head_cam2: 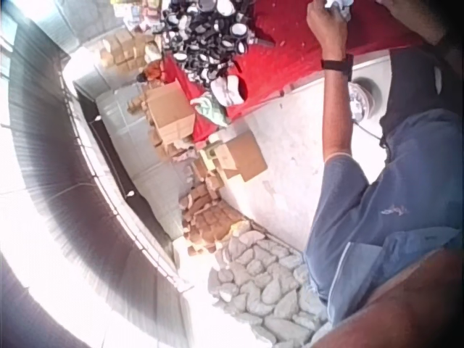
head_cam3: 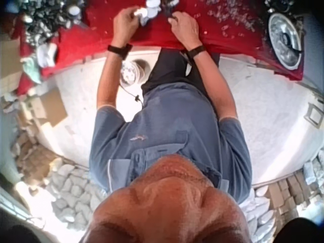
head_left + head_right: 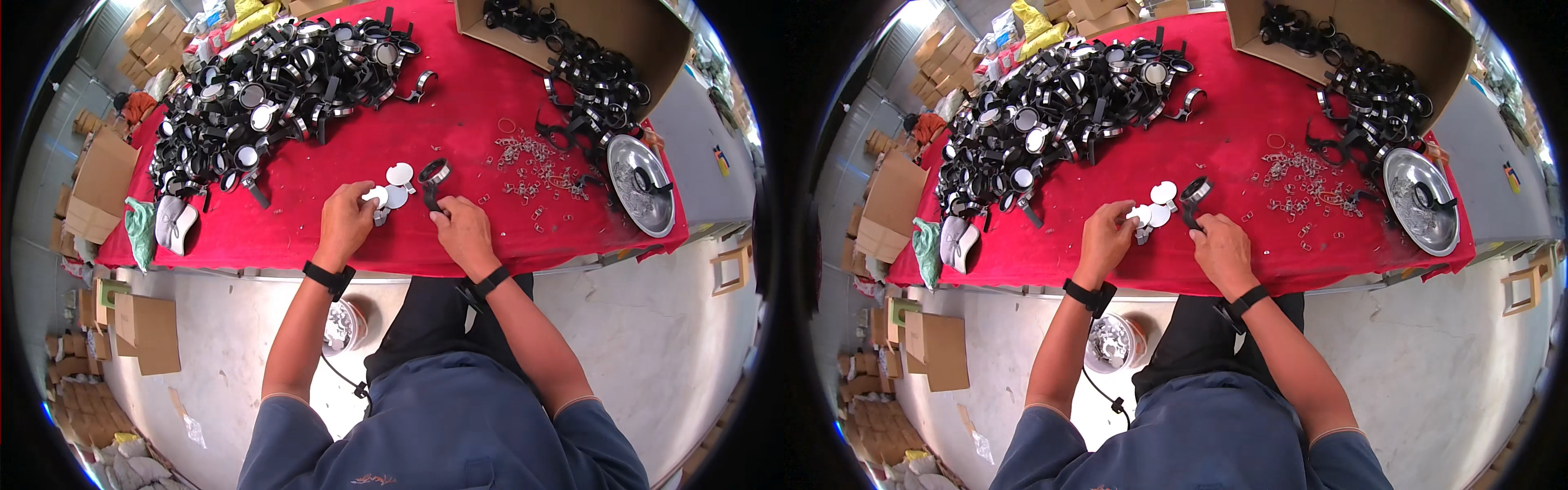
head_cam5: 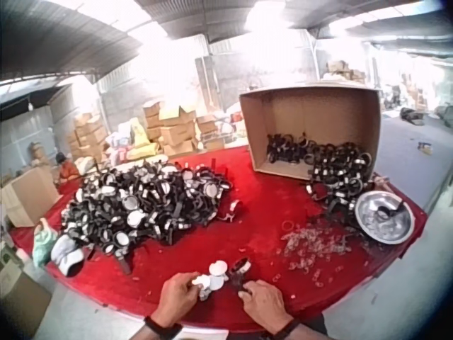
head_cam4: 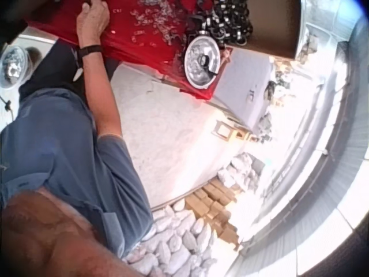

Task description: Assembling small plastic and metal components, including housings and reflective plates, at an assembly table.

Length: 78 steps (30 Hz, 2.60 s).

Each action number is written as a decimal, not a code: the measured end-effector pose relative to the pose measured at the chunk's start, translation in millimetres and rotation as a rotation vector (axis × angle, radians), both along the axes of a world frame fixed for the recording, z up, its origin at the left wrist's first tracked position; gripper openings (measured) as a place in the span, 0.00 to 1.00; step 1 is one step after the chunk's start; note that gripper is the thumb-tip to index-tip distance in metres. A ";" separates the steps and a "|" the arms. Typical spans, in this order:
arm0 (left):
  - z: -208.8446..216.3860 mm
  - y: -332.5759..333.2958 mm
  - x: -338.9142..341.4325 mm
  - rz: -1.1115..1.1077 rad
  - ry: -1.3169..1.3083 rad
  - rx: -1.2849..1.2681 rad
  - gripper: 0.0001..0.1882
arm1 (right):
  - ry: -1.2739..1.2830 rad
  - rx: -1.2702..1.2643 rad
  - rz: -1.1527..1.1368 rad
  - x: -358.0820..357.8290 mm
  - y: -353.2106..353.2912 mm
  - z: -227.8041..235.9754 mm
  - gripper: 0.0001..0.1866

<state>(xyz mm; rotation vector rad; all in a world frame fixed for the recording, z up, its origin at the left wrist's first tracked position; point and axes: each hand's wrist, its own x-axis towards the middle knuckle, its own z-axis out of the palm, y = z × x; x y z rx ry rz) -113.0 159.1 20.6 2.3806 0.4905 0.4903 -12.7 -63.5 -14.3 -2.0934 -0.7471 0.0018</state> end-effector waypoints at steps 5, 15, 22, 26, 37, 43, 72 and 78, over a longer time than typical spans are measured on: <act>5.6 -6.3 48.0 -0.152 -0.180 0.297 0.17 | 0.063 -0.024 -0.047 3.8 -25.9 0.6 0.12; -4.7 -10.4 93.9 -0.036 0.289 0.279 0.30 | 0.032 0.029 -0.218 0.8 -41.3 -6.3 0.19; -22.7 -0.4 88.3 -0.207 -0.082 -0.460 0.12 | -0.118 0.268 -0.205 -6.3 -58.2 16.2 0.17; 24.7 -51.7 58.9 -0.326 0.022 -0.766 0.19 | 0.072 0.417 0.014 -22.1 -36.5 43.3 0.16; -3.7 -74.9 72.8 -0.201 -0.067 -0.831 0.16 | -0.201 0.399 -0.200 -12.1 -61.1 20.0 0.10; -60.8 -24.3 102.5 -0.149 -0.153 -0.217 0.23 | -0.213 0.113 -0.332 -0.7 -94.2 15.6 0.08; -62.0 -107.7 91.1 -0.105 -0.292 -0.810 0.37 | -0.069 0.054 -0.300 43.7 -20.4 27.9 0.11; -57.7 -115.1 86.1 -0.061 -0.318 -0.740 0.36 | -0.164 0.025 -0.306 30.4 -21.0 32.1 0.09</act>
